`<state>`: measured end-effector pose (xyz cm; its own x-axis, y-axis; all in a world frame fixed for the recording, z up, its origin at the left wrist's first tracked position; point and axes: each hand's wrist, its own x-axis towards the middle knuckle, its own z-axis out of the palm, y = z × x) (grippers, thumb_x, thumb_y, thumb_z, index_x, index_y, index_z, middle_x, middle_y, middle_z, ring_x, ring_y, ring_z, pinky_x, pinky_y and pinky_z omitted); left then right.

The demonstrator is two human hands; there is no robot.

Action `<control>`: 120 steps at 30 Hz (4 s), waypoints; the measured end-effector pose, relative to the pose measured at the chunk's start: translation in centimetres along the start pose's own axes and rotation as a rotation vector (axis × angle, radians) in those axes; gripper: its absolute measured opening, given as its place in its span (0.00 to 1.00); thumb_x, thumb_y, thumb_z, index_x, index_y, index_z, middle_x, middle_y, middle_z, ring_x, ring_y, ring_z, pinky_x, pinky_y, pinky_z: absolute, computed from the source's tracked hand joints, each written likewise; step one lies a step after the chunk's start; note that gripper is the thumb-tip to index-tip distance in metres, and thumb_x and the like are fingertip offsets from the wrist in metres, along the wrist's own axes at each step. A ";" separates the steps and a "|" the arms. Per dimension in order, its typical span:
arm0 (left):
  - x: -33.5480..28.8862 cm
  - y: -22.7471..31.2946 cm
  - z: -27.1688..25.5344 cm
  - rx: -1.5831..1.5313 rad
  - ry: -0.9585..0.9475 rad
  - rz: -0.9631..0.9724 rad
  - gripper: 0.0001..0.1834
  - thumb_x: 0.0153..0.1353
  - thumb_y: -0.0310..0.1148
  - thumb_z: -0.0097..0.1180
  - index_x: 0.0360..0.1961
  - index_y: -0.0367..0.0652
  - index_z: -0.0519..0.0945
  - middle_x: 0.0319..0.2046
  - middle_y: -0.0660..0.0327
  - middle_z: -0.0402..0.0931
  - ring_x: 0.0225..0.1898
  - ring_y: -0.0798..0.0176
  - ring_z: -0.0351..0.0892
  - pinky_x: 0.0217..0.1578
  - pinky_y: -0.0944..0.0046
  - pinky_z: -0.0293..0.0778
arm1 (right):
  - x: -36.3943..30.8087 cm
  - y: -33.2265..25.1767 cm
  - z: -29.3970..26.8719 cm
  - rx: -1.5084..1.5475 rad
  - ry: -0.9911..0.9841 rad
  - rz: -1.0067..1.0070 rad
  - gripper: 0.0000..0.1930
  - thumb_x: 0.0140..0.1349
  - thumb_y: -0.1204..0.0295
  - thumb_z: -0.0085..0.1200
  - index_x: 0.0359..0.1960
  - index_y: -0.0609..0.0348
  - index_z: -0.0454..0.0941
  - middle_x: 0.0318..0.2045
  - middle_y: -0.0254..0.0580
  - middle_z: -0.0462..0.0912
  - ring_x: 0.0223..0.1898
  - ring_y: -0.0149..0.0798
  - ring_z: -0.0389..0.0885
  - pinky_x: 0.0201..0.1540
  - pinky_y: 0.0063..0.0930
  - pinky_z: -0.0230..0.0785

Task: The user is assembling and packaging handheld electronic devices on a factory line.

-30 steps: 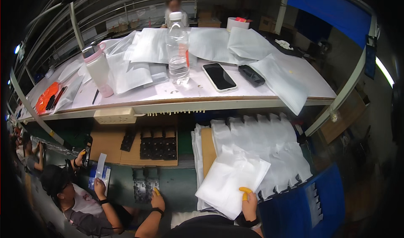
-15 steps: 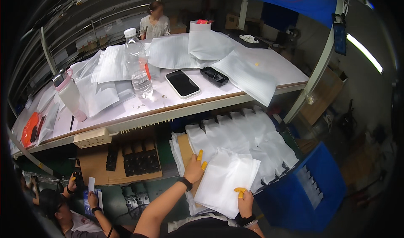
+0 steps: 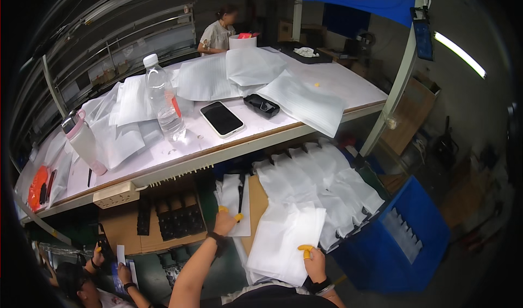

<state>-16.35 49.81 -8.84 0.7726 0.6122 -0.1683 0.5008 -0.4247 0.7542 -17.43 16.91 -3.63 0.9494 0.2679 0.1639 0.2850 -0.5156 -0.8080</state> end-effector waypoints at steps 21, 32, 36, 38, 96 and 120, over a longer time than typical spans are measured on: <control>-14.6 2.9 4.3 -0.622 -0.658 -0.021 0.26 0.58 0.50 0.45 0.44 0.35 0.61 0.36 0.52 0.66 0.38 0.62 0.67 0.38 0.68 0.66 | 1.8 0.0 3.4 0.831 -0.383 0.276 0.14 0.59 0.69 0.45 0.41 0.68 0.71 0.36 0.48 0.76 0.39 0.36 0.73 0.45 0.24 0.63; -14.8 2.0 5.7 -0.562 -0.430 0.146 0.28 0.54 0.37 0.52 0.51 0.34 0.57 0.47 0.45 0.60 0.44 0.57 0.64 0.47 0.67 0.60 | 1.0 -0.4 5.4 0.256 -0.334 0.049 0.17 0.56 0.65 0.49 0.41 0.67 0.69 0.34 0.60 0.75 0.38 0.52 0.75 0.39 0.33 0.66; -13.6 -0.9 4.7 -0.810 -0.163 -0.056 0.32 0.54 0.33 0.52 0.57 0.34 0.53 0.50 0.47 0.62 0.49 0.61 0.64 0.47 0.66 0.62 | 0.6 0.1 5.5 0.204 -0.349 0.084 0.22 0.57 0.73 0.46 0.53 0.63 0.58 0.37 0.58 0.74 0.43 0.47 0.73 0.44 0.28 0.64; -13.1 -2.1 4.8 -0.607 -0.034 0.004 0.31 0.54 0.33 0.53 0.55 0.32 0.56 0.49 0.47 0.64 0.48 0.61 0.66 0.46 0.66 0.64 | 0.7 0.0 5.4 0.215 -0.186 -0.057 0.29 0.57 0.78 0.40 0.60 0.56 0.44 0.31 0.54 0.75 0.37 0.43 0.75 0.40 0.27 0.65; -16.3 5.5 -7.7 -0.240 0.162 -0.115 0.10 0.54 0.26 0.49 0.33 0.30 0.65 0.25 0.50 0.72 0.21 0.58 0.76 0.19 0.63 0.72 | 1.7 1.4 6.4 0.063 -0.525 -0.138 0.15 0.51 0.78 0.39 0.37 0.54 0.77 0.26 0.53 0.74 0.29 0.49 0.72 0.33 0.33 0.64; -17.0 -19.7 4.3 0.362 0.019 -0.634 0.43 0.46 0.20 0.42 0.60 0.31 0.33 0.61 0.37 0.26 0.38 0.40 0.73 0.41 0.54 0.71 | 1.5 1.2 7.0 0.023 -0.494 -0.068 0.14 0.52 0.80 0.40 0.34 0.55 0.79 0.26 0.49 0.75 0.29 0.43 0.73 0.34 0.26 0.64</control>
<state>-37.70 44.91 -23.54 0.2857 0.8237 -0.4898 0.9501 -0.1764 0.2574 -16.57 22.41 -8.36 0.7512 0.6567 -0.0668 0.3355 -0.4670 -0.8181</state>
